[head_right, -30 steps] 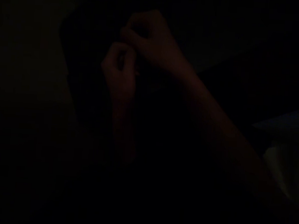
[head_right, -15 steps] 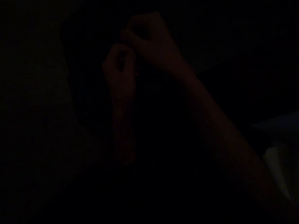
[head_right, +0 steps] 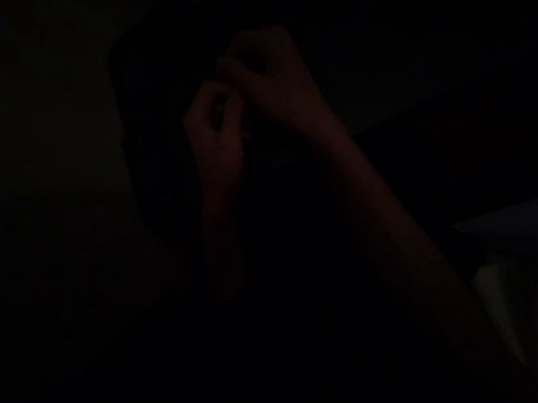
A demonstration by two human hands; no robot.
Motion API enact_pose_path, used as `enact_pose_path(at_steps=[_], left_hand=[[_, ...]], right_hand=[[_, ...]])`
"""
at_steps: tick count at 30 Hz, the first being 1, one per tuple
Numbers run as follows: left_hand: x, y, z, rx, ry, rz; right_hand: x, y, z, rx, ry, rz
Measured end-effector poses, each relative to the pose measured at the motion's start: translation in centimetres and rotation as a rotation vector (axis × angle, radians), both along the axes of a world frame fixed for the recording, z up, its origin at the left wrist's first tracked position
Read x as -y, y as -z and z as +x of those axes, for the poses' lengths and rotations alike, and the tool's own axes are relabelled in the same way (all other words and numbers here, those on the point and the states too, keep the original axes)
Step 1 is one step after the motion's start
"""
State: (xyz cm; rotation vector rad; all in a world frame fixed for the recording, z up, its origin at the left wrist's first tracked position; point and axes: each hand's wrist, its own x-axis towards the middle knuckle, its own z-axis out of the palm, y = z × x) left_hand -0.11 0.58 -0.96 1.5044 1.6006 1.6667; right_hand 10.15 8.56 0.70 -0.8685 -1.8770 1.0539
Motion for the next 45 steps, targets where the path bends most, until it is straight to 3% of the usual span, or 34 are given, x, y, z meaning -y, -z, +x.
enact_pose_path(at_steps=[13, 34, 45], left_hand=[[-0.1, 0.4, -0.4, 0.004, 0.038, 0.010], [-0.1, 0.3, -0.2, 0.037, 0.041, 0.007], [0.3, 0.1, 0.0, 0.040, -0.001, -0.069]], right_hand=[[0.5, -0.8, 0.0, 0.063, 0.023, -0.032], [0.1, -0.2, -0.1, 0.012, 0.005, -0.012], [0.1, 0.3, -0.3, -0.090, -0.017, -0.031]])
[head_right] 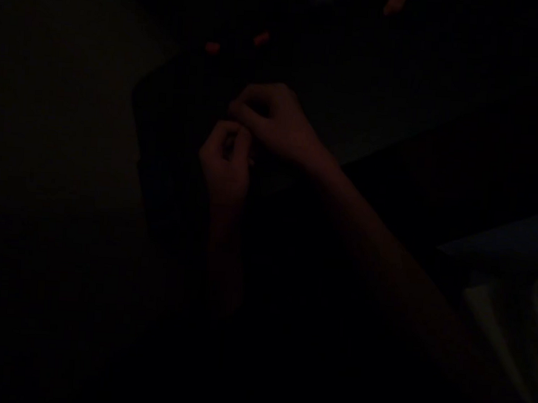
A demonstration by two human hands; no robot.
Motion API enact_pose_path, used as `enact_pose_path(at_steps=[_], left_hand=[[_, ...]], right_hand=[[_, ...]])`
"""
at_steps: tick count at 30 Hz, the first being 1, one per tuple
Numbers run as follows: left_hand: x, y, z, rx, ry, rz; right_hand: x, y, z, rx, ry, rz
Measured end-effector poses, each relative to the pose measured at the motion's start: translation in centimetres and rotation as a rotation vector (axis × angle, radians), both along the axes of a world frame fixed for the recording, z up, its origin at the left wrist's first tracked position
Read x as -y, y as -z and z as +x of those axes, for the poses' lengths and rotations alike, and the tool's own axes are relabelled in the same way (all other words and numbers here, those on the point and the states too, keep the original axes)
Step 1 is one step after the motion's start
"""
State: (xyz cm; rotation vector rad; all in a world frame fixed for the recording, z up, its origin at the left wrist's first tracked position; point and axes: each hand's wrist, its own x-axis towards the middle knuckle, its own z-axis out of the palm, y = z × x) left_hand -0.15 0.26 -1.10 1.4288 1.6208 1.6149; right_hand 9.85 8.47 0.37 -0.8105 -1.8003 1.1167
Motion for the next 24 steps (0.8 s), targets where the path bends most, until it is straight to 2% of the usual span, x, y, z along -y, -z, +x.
enact_pose_path(at_steps=[5, 12, 24], left_hand=[[0.2, -0.5, 0.1, 0.009, -0.009, -0.071], [0.6, -1.1, 0.2, 0.053, -0.017, -0.192], [0.8, -1.2, 0.0, -0.042, -0.054, -0.279]], right_hand=[[-0.2, 0.4, 0.0, -0.001, -0.016, 0.011], [-0.1, 0.3, 0.0, -0.001, -0.022, -0.061], [0.0, 0.4, -0.1, -0.021, -0.035, -0.122]])
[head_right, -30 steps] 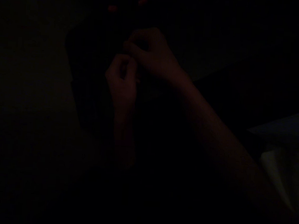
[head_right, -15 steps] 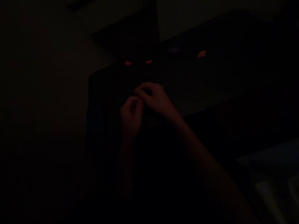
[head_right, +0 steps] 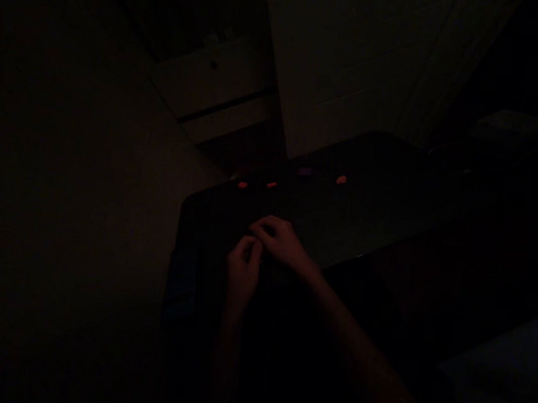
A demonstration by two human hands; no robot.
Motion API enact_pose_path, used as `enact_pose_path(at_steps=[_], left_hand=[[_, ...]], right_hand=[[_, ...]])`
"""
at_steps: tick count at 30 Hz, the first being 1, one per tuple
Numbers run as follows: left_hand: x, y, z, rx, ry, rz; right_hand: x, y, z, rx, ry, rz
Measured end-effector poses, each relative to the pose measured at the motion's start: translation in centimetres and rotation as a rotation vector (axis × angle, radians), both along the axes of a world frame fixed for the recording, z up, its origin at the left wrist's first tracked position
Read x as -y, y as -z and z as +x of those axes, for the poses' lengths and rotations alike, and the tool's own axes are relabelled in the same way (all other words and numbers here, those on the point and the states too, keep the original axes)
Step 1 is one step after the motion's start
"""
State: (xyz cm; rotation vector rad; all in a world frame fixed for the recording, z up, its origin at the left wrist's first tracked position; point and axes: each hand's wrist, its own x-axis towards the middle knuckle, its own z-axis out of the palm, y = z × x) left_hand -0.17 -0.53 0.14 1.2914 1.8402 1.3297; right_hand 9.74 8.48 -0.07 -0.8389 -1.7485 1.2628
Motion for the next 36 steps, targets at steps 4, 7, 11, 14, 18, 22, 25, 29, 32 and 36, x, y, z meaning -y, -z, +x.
enact_pose_path(at_steps=[4, 7, 11, 14, 18, 22, 25, 29, 32, 36], left_hand=[[0.07, 0.05, -0.08, -0.024, -0.007, -0.001], [0.08, 0.11, -0.12, -0.031, -0.010, -0.004], [0.05, 0.14, -0.20, -0.039, -0.013, -0.002], [-0.01, 0.18, -0.28, -0.048, -0.009, -0.003], [-0.08, 0.32, -0.30, -0.043, -0.008, -0.025], [-0.01, 0.39, -0.22, -0.031, -0.001, -0.017], [0.05, 0.44, -0.22, -0.035, 0.003, -0.017], [-0.01, 0.59, -0.29, -0.027, 0.001, -0.025], [-0.07, 0.69, -0.31, -0.022, 0.003, -0.014], [-0.17, 0.75, -0.31, -0.005, 0.001, 0.004]], right_hand=[[-0.05, 0.17, -0.10, -0.009, 0.002, 0.030], [-0.06, 0.15, -0.12, -0.014, 0.007, 0.047], [-0.02, 0.16, -0.16, -0.018, 0.010, 0.057], [-0.01, 0.24, -0.21, -0.017, 0.008, 0.055], [-0.06, 0.47, -0.27, -0.020, 0.004, 0.047], [-0.12, 0.71, -0.26, -0.020, 0.000, 0.044], [-0.13, 0.80, -0.28, -0.022, 0.000, 0.049], [-0.12, 0.86, -0.34, -0.022, 0.003, 0.049], [-0.12, 0.85, -0.34, -0.024, 0.006, 0.051], [-0.16, 0.79, -0.31, -0.019, -0.003, 0.052]])
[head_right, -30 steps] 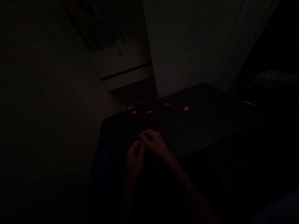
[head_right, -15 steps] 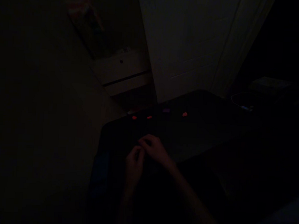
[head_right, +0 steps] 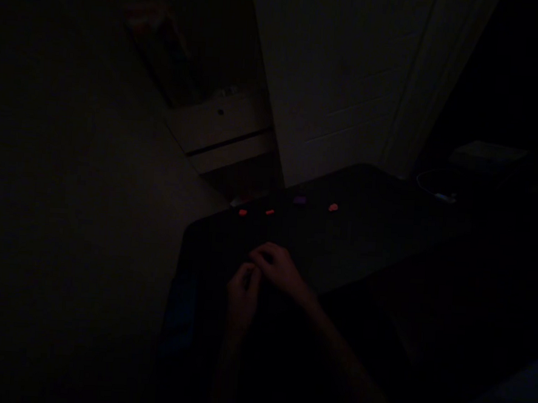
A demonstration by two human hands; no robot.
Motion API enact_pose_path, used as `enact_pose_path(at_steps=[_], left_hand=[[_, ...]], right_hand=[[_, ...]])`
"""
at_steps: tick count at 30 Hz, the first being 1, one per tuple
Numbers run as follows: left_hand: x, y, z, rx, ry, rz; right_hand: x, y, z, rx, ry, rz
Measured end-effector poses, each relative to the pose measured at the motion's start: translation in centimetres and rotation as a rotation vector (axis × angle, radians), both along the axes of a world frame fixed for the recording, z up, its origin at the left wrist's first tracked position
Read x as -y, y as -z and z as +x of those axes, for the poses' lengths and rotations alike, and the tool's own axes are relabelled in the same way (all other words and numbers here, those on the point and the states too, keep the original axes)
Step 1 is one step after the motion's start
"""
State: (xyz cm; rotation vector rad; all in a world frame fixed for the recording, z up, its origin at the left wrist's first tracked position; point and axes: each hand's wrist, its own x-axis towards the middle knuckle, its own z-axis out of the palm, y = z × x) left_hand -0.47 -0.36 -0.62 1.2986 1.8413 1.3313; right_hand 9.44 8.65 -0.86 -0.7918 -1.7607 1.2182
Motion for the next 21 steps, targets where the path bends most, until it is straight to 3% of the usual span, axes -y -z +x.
enact_pose_path(at_steps=[9, 21], left_hand=[[0.13, -0.47, 0.04, -0.021, -0.002, -0.015], [-0.01, -0.01, -0.14, -0.016, 0.008, -0.009]], right_hand=[[-0.08, -0.01, -0.01, 0.011, 0.003, 0.004], [0.00, -0.03, -0.04, 0.011, 0.007, -0.001]])
